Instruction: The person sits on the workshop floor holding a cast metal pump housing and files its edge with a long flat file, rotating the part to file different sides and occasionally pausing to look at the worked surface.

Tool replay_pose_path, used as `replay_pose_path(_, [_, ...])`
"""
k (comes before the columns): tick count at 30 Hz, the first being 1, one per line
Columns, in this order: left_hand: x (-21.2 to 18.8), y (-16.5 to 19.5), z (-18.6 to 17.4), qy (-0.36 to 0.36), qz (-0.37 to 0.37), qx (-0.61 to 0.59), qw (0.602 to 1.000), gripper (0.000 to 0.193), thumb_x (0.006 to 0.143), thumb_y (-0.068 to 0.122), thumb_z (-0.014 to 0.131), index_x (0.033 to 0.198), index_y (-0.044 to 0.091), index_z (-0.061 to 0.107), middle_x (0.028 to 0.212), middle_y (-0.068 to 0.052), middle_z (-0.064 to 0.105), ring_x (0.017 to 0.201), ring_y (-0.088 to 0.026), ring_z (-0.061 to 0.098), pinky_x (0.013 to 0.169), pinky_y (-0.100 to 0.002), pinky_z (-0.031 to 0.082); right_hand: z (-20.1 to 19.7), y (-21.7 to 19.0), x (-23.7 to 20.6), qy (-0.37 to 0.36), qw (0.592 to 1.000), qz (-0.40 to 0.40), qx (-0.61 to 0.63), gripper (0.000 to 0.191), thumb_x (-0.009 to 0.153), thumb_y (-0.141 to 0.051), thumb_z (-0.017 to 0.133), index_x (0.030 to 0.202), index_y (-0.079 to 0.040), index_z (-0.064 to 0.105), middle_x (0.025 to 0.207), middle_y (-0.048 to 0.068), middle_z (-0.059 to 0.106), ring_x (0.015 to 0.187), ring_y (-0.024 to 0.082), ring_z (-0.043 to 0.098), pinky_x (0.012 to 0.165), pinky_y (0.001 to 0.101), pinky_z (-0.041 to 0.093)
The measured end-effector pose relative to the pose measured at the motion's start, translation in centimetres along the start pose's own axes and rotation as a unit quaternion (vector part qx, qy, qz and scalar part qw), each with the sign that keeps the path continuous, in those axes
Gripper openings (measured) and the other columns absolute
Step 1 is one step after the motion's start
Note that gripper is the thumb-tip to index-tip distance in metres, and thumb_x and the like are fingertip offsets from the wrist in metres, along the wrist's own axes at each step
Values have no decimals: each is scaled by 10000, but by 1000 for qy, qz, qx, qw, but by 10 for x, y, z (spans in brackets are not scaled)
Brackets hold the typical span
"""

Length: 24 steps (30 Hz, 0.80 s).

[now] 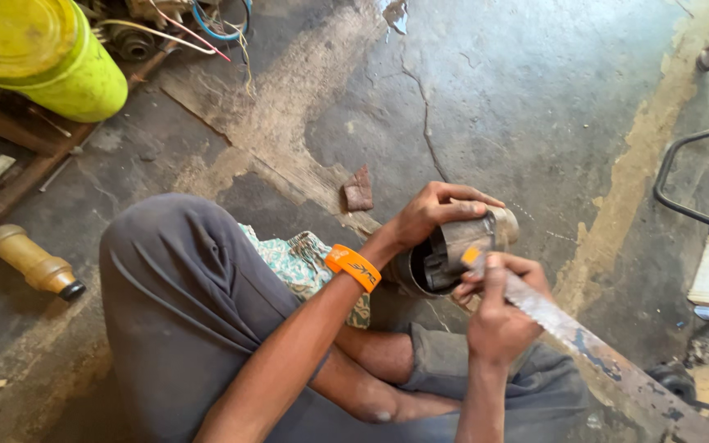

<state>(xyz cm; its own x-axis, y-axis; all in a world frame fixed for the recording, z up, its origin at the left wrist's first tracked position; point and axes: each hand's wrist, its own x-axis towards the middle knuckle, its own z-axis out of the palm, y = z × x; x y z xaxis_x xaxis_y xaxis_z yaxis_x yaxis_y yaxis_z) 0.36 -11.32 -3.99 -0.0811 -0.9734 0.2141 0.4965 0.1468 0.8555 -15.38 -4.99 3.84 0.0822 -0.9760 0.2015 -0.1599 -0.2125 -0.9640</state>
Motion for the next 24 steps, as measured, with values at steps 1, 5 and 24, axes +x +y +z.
replay_pose_path(1, [0, 0, 0, 0, 0, -5, 1000, 409, 961, 310, 665, 1200, -8, 757, 1098, -122, 774, 1007, -172, 697, 908, -308, 558, -1, -1, 1, 17, 1000, -3, -10, 131, 1075, -81, 630, 1040, 36, 583, 818, 142, 670, 643, 153, 639, 581, 274, 551])
replay_pose_path(5, [1, -1, 0, -1, 3, 8, 1000, 411, 955, 313, 667, 1195, -7, 761, 1084, -122, 781, 988, -171, 702, 895, -307, 565, -2, -4, 4, -38, 999, 31, -4, 118, 1024, -82, 636, 1003, 28, 601, 747, 139, 679, 564, 159, 648, 505, 268, 532])
replay_pose_path(24, [0, 0, 0, -5, -11, -21, 1000, 420, 952, 310, 670, 1199, -21, 751, 1083, -128, 770, 982, -184, 703, 887, -320, 570, 2, -8, -1, -26, 999, 34, -11, 148, 1032, -82, 653, 979, 42, 592, 738, 137, 667, 572, 157, 648, 510, 277, 526])
